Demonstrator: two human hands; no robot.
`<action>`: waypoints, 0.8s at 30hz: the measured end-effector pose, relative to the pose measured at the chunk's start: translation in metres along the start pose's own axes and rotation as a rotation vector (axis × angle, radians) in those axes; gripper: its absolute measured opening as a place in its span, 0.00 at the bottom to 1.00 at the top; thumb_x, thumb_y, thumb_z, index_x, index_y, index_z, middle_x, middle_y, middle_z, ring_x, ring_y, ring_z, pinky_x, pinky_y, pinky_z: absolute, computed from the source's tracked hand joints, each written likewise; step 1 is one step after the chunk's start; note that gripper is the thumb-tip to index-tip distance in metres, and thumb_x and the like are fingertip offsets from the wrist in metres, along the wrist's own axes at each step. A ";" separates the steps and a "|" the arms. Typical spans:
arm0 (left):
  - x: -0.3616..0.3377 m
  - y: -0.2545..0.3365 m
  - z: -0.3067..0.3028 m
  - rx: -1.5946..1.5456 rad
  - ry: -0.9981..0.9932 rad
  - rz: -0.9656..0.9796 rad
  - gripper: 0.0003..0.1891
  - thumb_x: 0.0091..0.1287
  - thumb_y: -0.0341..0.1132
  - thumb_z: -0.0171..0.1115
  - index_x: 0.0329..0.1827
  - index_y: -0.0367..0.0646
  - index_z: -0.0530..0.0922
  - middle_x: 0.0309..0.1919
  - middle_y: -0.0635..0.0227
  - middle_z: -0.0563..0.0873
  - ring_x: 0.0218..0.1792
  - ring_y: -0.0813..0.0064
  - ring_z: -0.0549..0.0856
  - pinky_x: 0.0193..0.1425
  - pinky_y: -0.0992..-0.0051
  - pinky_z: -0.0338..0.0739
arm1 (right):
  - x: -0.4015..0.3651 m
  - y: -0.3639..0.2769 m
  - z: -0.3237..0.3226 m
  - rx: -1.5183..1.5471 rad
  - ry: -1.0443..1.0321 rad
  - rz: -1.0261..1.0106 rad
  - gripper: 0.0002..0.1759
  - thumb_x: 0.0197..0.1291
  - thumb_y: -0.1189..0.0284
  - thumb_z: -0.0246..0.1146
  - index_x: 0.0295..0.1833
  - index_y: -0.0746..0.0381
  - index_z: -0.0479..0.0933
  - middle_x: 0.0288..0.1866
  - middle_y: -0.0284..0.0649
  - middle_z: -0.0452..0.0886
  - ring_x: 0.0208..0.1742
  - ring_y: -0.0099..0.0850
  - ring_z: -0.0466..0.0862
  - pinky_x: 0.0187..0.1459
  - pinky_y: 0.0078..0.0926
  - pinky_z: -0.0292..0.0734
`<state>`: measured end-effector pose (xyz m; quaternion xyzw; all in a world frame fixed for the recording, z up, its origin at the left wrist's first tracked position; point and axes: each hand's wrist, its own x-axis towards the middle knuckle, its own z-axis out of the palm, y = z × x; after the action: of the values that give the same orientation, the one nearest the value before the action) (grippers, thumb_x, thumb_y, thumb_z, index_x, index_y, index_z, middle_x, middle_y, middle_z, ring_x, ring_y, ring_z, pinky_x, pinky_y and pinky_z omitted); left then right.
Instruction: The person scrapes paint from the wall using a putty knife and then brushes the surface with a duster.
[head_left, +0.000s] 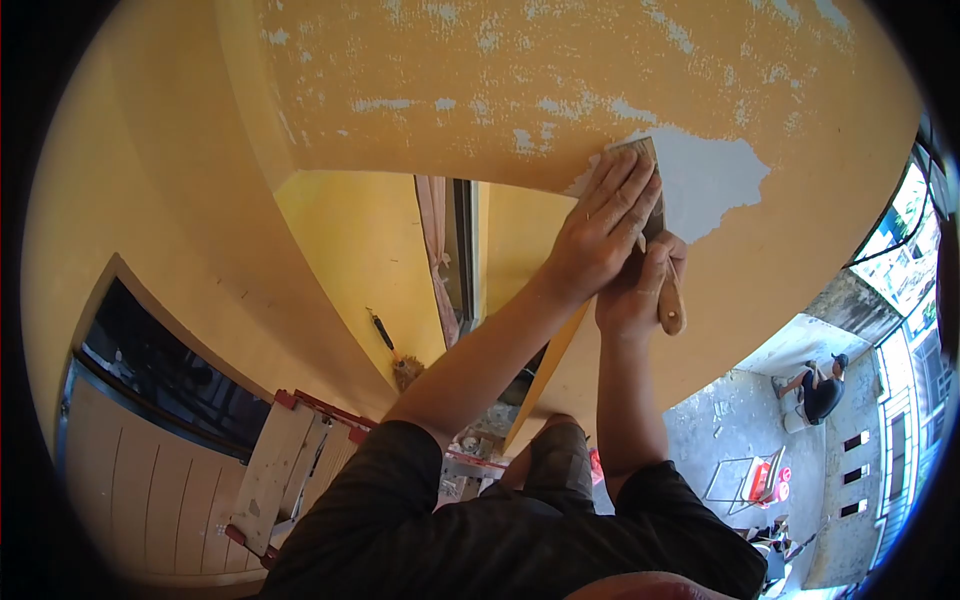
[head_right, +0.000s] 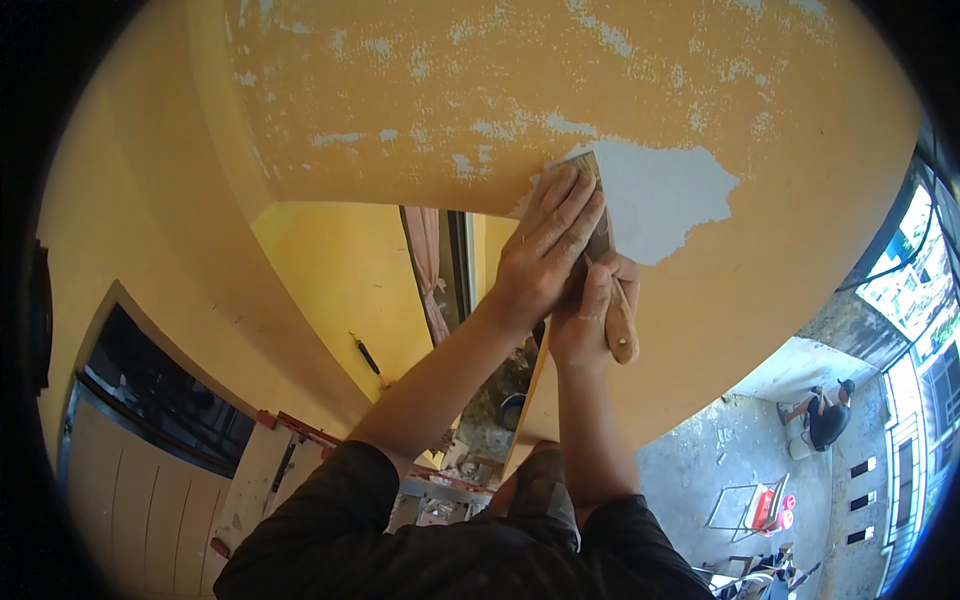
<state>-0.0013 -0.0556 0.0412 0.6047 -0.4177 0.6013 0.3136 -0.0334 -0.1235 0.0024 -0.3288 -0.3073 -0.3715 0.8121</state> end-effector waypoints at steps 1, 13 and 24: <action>0.002 -0.002 0.000 -0.002 0.004 0.016 0.19 0.62 0.30 0.57 0.56 0.30 0.76 0.61 0.49 0.75 0.66 0.50 0.71 0.70 0.50 0.64 | 0.002 0.000 0.004 -0.001 -0.018 -0.018 0.08 0.68 0.68 0.57 0.45 0.59 0.66 0.53 0.47 0.75 0.58 0.33 0.74 0.62 0.35 0.68; 0.008 0.001 -0.008 0.059 -0.001 -0.004 0.20 0.62 0.29 0.61 0.56 0.32 0.77 0.60 0.48 0.76 0.64 0.49 0.74 0.68 0.55 0.68 | 0.002 0.000 -0.004 -0.040 -0.079 0.020 0.08 0.68 0.69 0.57 0.44 0.59 0.66 0.57 0.49 0.74 0.61 0.33 0.71 0.65 0.33 0.64; -0.185 0.046 -0.063 0.008 -0.217 -0.561 0.21 0.64 0.28 0.56 0.61 0.32 0.72 0.63 0.47 0.74 0.66 0.49 0.71 0.69 0.58 0.67 | -0.168 0.023 -0.030 -0.405 -0.015 0.420 0.05 0.67 0.74 0.58 0.42 0.61 0.68 0.57 0.47 0.75 0.59 0.30 0.72 0.62 0.32 0.65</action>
<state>-0.0575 0.0028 -0.1421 0.7585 -0.2630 0.4246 0.4185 -0.0969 -0.0672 -0.1474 -0.5434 -0.1580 -0.2467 0.7867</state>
